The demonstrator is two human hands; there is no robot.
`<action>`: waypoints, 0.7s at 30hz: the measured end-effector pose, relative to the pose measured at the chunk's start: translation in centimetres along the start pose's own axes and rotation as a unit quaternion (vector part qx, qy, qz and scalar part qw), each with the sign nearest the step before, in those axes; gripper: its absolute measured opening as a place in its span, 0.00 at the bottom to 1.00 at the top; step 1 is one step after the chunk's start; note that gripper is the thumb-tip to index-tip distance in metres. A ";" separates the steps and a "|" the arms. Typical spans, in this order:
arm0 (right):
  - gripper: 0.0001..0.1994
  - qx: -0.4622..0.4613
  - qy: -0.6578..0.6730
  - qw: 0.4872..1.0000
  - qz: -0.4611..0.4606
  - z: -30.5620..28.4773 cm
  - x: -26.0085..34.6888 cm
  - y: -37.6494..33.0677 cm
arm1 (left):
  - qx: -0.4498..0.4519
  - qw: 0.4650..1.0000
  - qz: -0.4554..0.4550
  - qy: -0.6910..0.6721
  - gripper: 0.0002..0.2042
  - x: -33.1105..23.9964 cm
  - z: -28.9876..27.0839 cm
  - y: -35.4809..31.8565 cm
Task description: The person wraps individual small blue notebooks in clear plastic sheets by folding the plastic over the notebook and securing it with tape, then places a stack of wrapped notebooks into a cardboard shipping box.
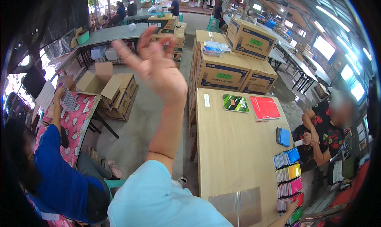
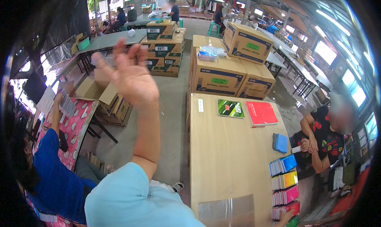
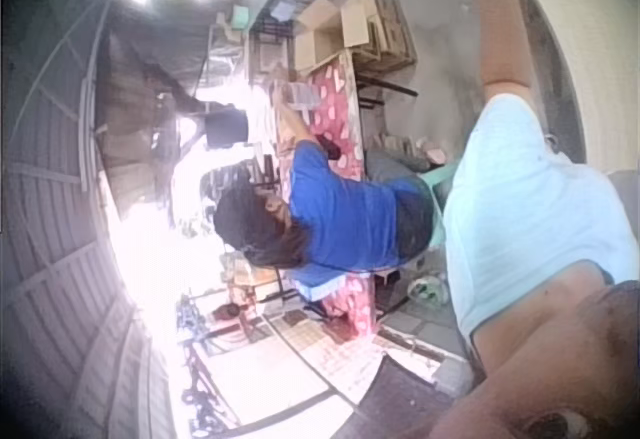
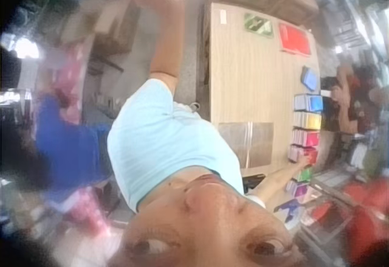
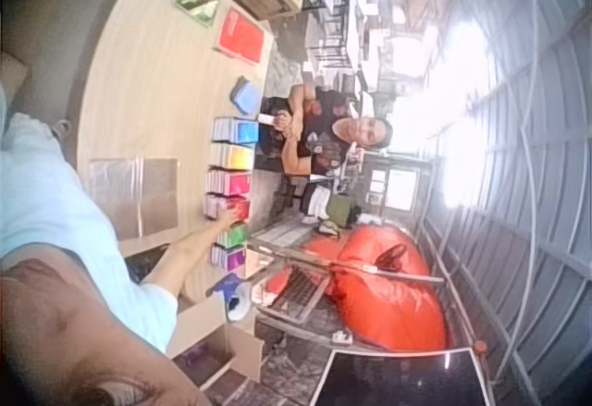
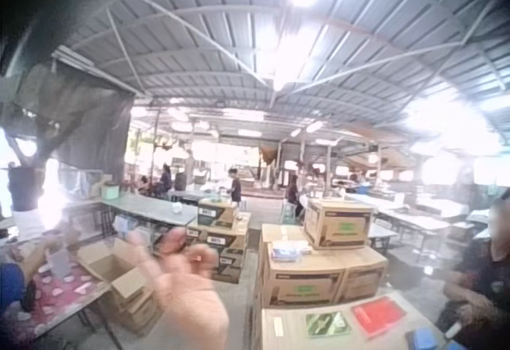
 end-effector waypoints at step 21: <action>0.28 -0.205 0.194 0.956 -0.081 15.4 9.5 -35.9 | 0.973 0.096 -0.162 -0.135 0.43 -11.4 6.0 -47.7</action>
Point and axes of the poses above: each hand's wrist, its own y-axis towards the middle knuckle, its own z-axis out of the palm, x = y × z, the point moved 3 cm from there along y, towards the middle knuckle, and after that the axes turned 14 degrees about x, right-handed, at the moved point
